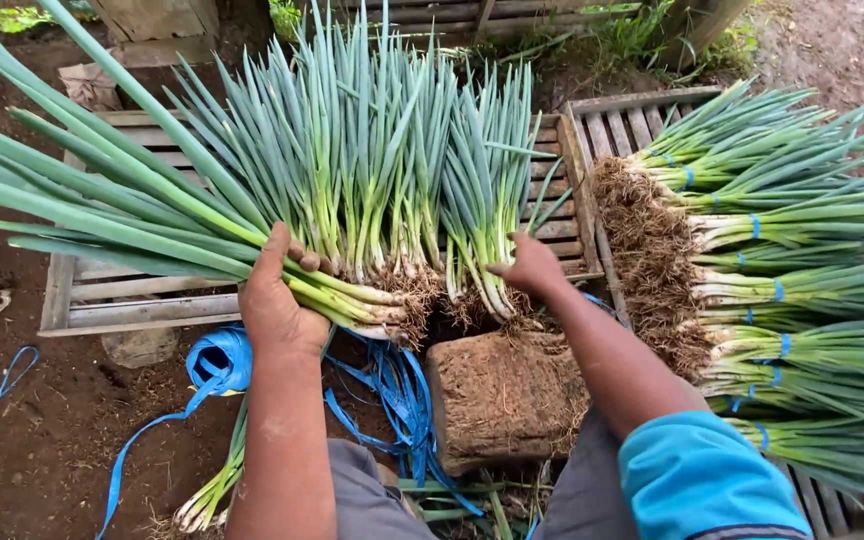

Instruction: Gathering scallion stalks into bunches, cleaning the roots by hand, and securing them with plastic ties.

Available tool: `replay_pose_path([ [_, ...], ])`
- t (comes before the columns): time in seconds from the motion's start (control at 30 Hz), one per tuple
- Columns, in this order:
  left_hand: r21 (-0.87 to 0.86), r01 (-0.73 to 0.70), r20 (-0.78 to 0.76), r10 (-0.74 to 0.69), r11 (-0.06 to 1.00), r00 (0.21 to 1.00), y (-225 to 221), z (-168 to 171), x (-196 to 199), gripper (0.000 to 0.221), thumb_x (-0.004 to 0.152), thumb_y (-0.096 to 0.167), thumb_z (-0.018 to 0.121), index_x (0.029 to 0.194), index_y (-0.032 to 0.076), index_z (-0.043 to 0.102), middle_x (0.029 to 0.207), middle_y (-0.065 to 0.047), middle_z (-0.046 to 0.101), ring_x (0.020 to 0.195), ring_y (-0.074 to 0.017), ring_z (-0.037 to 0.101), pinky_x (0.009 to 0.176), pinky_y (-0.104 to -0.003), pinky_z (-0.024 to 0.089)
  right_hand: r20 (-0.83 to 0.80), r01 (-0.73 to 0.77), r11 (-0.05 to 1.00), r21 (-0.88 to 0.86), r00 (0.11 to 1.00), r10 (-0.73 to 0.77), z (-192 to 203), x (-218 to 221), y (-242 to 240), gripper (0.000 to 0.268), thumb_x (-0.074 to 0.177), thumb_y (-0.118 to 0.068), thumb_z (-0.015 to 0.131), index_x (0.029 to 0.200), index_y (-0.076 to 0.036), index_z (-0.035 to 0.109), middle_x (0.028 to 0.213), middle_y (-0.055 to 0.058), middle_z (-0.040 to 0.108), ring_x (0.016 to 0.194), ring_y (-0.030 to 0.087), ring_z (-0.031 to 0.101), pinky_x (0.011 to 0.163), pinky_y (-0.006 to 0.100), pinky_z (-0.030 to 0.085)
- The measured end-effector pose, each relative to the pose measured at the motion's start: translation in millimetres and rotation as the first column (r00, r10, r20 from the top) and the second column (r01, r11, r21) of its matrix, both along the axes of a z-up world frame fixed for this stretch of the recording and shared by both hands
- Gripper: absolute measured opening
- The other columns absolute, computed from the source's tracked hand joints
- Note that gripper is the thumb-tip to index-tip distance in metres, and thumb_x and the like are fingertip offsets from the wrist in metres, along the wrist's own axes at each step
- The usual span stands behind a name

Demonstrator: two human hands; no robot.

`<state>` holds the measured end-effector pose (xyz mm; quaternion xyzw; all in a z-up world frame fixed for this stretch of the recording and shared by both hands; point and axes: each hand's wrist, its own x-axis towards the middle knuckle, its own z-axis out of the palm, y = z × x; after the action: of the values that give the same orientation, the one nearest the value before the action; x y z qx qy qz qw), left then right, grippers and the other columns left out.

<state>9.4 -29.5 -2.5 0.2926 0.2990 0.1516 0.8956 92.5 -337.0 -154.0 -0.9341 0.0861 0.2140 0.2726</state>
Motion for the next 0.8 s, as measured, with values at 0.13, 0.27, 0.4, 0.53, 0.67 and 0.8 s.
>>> replay_pose_path([
  [0.13, 0.011, -0.005, -0.006, 0.005, 1.000, 1.000, -0.6, -4.8, 5.3, 0.023, 0.086, 0.011, 0.082, 0.084, 0.008, 0.060, 0.067, -0.004, 0.059, 0.052, -0.0144, 0.060, 0.064, -0.039, 0.064, -0.054, 0.037, 0.998, 0.040, 0.998, -0.035, -18.3, 1.3, 31.3, 0.079, 0.094, -0.045, 0.074, 0.150, 0.001, 0.042, 0.139, 0.040, 0.049, 0.126, 0.047, 0.057, 0.105, 0.061, 0.048],
  [0.27, 0.001, 0.027, -0.013, -0.027, 1.000, 1.000, 1.2, -9.6, 10.5, 0.022, 0.087, 0.012, 0.081, 0.085, 0.008, 0.060, 0.069, -0.004, 0.059, 0.053, -0.0143, 0.060, 0.065, -0.039, 0.064, 0.022, 0.089, 0.996, -0.027, 0.996, -0.088, -37.8, 7.5, 38.3, 0.071, 0.093, -0.034, 0.074, 0.143, 0.006, 0.044, 0.135, 0.030, 0.054, 0.128, 0.043, 0.057, 0.104, 0.058, 0.048],
  [0.4, -0.006, 0.040, -0.025, -0.040, 0.999, 0.999, 3.6, -13.4, 15.5, 0.021, 0.087, 0.012, 0.081, 0.086, 0.009, 0.060, 0.069, -0.003, 0.059, 0.054, -0.0138, 0.060, 0.067, -0.039, 0.064, -0.105, 0.133, 0.988, 0.073, 0.987, -0.125, 7.8, 11.1, 32.0, 0.076, 0.089, -0.032, 0.076, 0.146, 0.008, 0.047, 0.141, 0.031, 0.053, 0.132, 0.045, 0.054, 0.108, 0.059, 0.045],
  [0.53, -0.023, 0.065, -0.004, -0.065, 0.998, 0.998, -0.6, -13.8, 17.3, 0.020, 0.087, 0.012, 0.081, 0.086, 0.007, 0.061, 0.070, -0.004, 0.059, 0.055, -0.0141, 0.060, 0.066, -0.039, 0.064, -0.221, 0.320, 0.804, 0.502, 0.946, -0.238, 8.1, 26.7, -15.4, 0.086, 0.085, -0.022, 0.079, 0.147, 0.020, 0.036, 0.104, 0.026, 0.056, 0.059, 0.012, 0.049, 0.046, 0.020, 0.039],
  [0.67, -0.019, 0.067, -0.035, -0.067, 0.998, 0.997, -6.1, -10.6, 15.5, 0.020, 0.086, 0.011, 0.081, 0.088, 0.008, 0.062, 0.068, -0.004, 0.059, 0.054, -0.0142, 0.060, 0.066, -0.039, 0.064, -0.280, 0.319, 0.682, 0.658, 0.944, -0.173, 102.7, 11.7, -43.2, 0.044, 0.092, -0.026, 0.068, 0.123, 0.004, 0.058, 0.108, 0.020, 0.056, 0.093, 0.031, 0.058, 0.080, 0.044, 0.045],
  [0.8, -0.026, 0.071, -0.022, -0.072, 0.997, 0.997, -6.3, -11.0, 11.7, 0.021, 0.086, 0.011, 0.082, 0.088, 0.008, 0.061, 0.069, -0.005, 0.060, 0.054, -0.0146, 0.061, 0.068, -0.039, 0.064, -0.256, 0.318, 0.233, 0.919, 0.931, -0.262, 171.8, -15.2, -51.3, 0.025, 0.090, -0.019, 0.071, 0.101, -0.003, 0.056, 0.068, 0.009, 0.066, 0.051, 0.018, 0.072, 0.044, 0.029, 0.062],
])
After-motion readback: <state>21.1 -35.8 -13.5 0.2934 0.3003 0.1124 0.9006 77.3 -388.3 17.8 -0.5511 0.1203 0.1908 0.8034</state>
